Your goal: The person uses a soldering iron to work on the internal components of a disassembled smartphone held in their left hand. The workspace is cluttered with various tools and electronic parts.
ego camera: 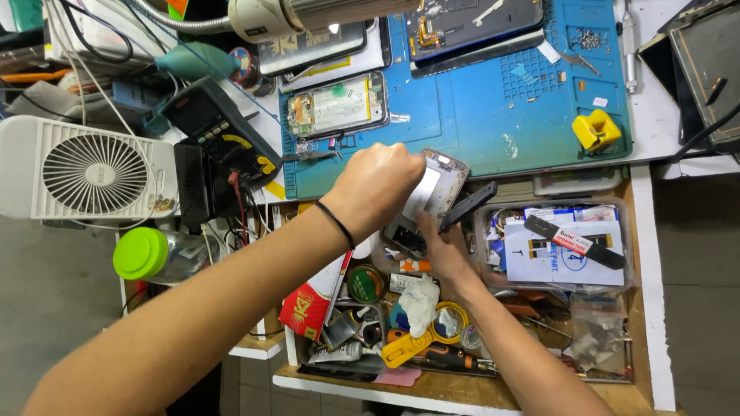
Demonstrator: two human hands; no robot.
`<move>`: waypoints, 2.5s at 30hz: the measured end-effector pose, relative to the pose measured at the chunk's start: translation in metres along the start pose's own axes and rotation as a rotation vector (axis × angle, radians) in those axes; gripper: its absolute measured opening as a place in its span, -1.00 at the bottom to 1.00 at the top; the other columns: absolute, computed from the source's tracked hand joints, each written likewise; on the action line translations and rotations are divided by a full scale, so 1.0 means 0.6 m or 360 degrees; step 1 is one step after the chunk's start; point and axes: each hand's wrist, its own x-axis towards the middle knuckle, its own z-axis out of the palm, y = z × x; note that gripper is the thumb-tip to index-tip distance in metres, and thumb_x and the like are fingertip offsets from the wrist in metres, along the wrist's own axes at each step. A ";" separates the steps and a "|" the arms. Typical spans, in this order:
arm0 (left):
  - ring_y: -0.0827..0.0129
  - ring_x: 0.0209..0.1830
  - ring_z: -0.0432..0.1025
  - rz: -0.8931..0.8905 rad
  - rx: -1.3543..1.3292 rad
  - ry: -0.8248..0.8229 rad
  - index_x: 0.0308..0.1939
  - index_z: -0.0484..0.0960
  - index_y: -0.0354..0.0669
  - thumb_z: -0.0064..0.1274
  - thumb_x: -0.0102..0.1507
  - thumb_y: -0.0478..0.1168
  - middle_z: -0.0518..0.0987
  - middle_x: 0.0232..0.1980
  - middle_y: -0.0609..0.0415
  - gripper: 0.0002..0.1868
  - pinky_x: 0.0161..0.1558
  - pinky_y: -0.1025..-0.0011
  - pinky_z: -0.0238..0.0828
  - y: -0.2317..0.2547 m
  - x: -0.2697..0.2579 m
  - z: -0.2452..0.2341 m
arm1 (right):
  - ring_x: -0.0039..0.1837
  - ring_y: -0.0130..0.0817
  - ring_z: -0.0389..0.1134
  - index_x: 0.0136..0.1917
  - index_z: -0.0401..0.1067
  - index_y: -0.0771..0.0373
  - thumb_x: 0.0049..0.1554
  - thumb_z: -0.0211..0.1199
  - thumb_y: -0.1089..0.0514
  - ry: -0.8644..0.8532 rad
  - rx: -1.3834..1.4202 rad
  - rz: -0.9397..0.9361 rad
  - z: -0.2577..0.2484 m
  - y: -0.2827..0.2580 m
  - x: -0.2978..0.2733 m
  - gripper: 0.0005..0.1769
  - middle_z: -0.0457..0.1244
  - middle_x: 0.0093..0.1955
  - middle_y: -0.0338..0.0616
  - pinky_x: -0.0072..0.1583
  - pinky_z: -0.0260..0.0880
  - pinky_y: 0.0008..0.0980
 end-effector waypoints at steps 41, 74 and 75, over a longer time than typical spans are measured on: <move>-0.19 -0.47 0.58 -0.0457 -0.0278 -0.0161 -0.48 0.63 -0.20 0.12 0.00 -0.45 0.51 -0.48 -0.07 -0.91 -0.49 -0.13 0.56 -0.002 0.023 -0.036 | 0.46 0.15 0.21 0.47 0.20 0.51 0.09 0.19 -0.47 0.0181 0.0110 0.0161 0.035 0.057 0.048 0.09 0.20 0.38 0.39 0.39 0.22 0.10; 0.00 -0.64 0.52 0.0105 -0.0317 0.0279 -0.66 0.46 -0.07 0.17 -0.06 -0.57 0.42 -0.71 0.08 -0.68 -0.59 -0.05 0.51 -0.001 0.023 -0.018 | 0.52 0.08 0.11 0.53 -0.06 0.57 -0.03 0.21 -0.60 0.0359 -0.0121 0.0248 0.059 -0.113 -0.046 0.36 0.07 0.46 0.40 0.48 0.00 0.11; -0.02 -0.64 0.52 0.0067 -0.0330 0.0291 -0.65 0.45 -0.07 0.17 -0.06 -0.57 0.41 -0.71 0.09 -0.68 -0.60 -0.06 0.50 -0.003 0.025 -0.018 | 0.52 0.08 0.12 0.52 -0.04 0.58 -0.03 0.22 -0.60 0.0357 -0.0115 0.0250 0.058 -0.111 -0.044 0.35 0.08 0.45 0.41 0.48 0.01 0.11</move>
